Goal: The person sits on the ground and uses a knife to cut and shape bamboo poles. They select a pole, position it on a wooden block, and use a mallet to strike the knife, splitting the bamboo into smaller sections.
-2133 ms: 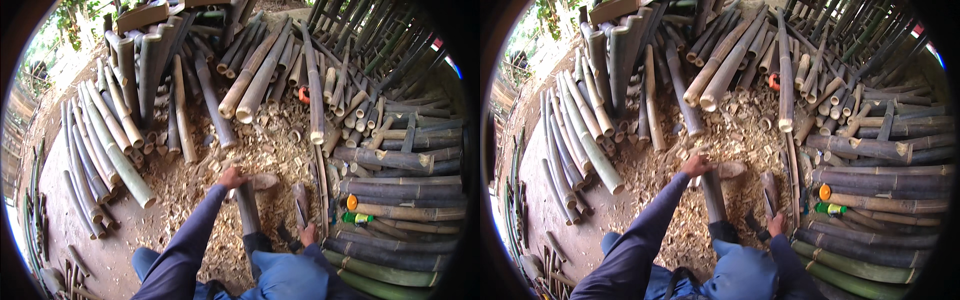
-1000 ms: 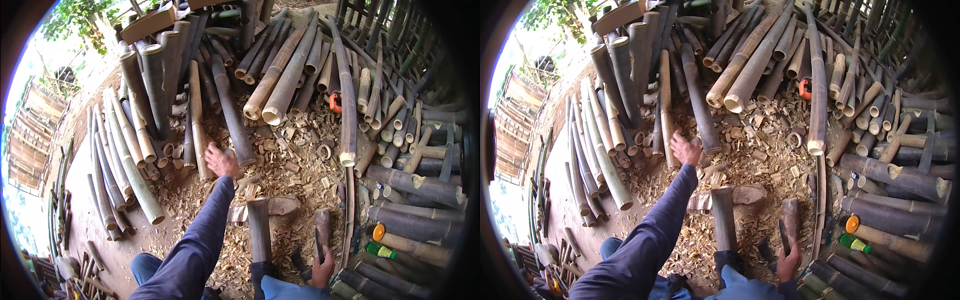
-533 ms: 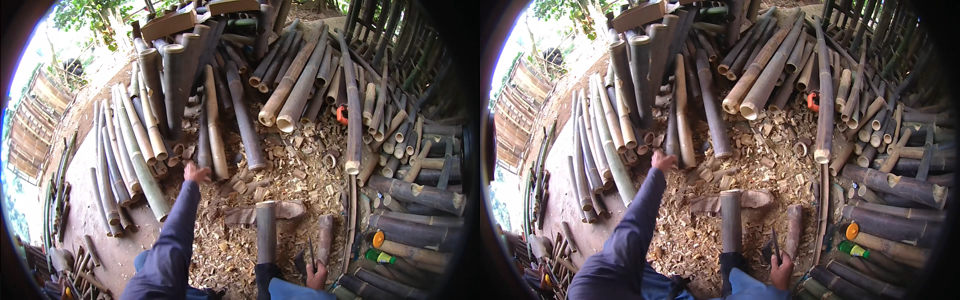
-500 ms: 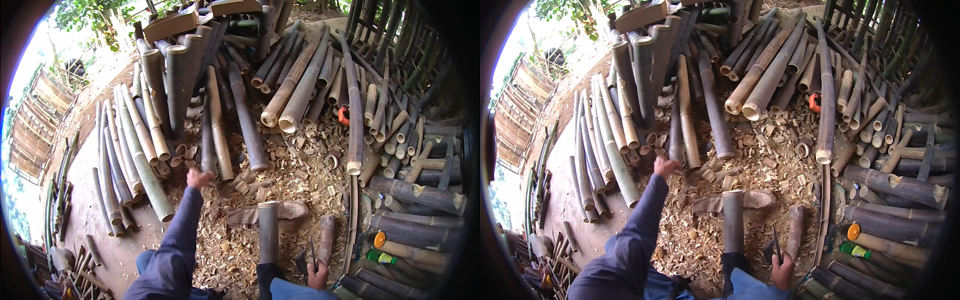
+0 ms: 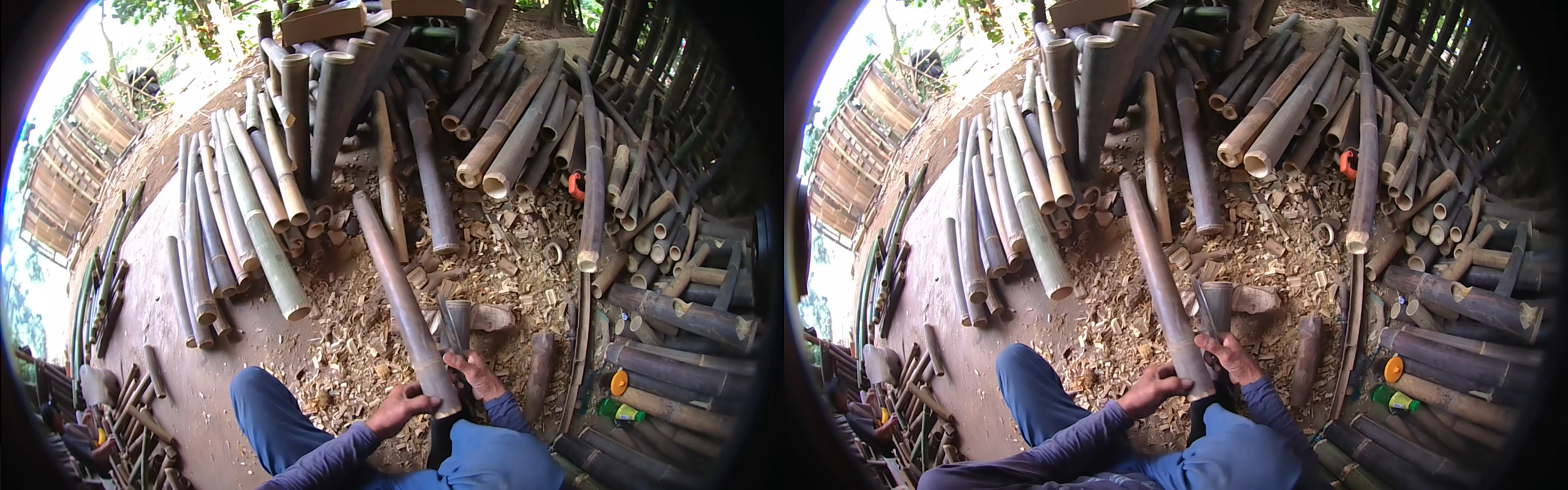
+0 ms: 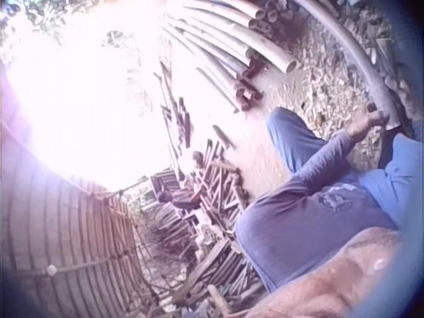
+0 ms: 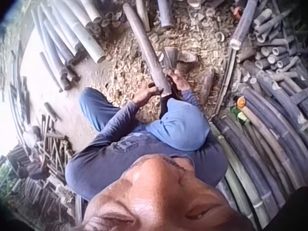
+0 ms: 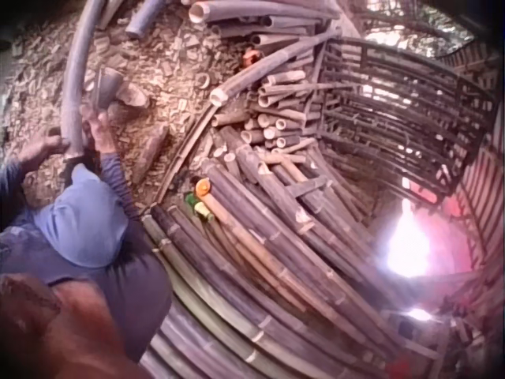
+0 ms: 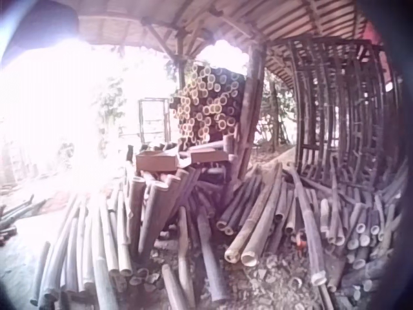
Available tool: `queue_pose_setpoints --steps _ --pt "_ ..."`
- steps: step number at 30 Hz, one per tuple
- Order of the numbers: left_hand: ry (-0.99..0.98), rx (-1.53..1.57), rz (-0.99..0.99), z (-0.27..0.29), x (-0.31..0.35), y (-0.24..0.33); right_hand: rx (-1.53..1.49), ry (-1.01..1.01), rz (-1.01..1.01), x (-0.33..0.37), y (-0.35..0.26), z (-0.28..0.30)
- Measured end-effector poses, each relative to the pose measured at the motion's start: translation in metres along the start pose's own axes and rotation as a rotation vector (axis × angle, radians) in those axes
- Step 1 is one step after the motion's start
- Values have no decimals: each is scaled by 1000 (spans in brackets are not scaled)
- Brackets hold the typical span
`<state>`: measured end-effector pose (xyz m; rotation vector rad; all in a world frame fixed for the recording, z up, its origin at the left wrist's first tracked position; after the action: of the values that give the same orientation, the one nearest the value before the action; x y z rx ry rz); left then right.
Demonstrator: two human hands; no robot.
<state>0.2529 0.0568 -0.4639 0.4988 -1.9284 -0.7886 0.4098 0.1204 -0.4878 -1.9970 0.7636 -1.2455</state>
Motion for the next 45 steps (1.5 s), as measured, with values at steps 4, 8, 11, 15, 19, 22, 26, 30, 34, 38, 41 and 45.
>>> queue_pose_setpoints --steps 4,8,11,15,19,22,26,30,34,38,41,45 --pt "-149 -147 -7 -3 2 -12 -7 -86 86 5 -9 -14" --pt "149 -39 12 51 -21 -8 62 -73 142 34 -4 8" --pt "205 321 -84 66 -45 21 66 -27 179 66 -7 5" --pt "250 575 -26 41 -89 65 477 249 485 94 -22 6" --pt "267 450 -88 66 -122 73 37 371 137 92 4 19" --pt "177 403 -135 69 -125 88 -157 571 167 100 22 52" --pt "188 268 -81 87 -119 90 -283 559 173 105 46 66" --pt "235 259 -113 86 -106 97 -353 551 94 103 56 55" --pt "238 260 -224 83 -106 95 -293 473 11 105 71 47" --pt "276 129 -135 84 -109 109 -216 465 -57 103 76 42" --pt "387 -91 -191 85 -97 121 -255 377 -44 100 75 31" --pt "448 -101 -295 100 -84 104 -451 192 -117 91 71 -3"
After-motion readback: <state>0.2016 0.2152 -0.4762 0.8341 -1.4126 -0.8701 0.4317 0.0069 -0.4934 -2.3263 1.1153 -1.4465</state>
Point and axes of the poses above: each hand's wrist, its own x-axis away from the middle knuckle, its own z-axis out of the back of the hand, y = z × x, the point moved 8 cm from there along -x, towards the middle knuckle, and after that the axes turned 5 degrees about -x, right-handed, at the moved point
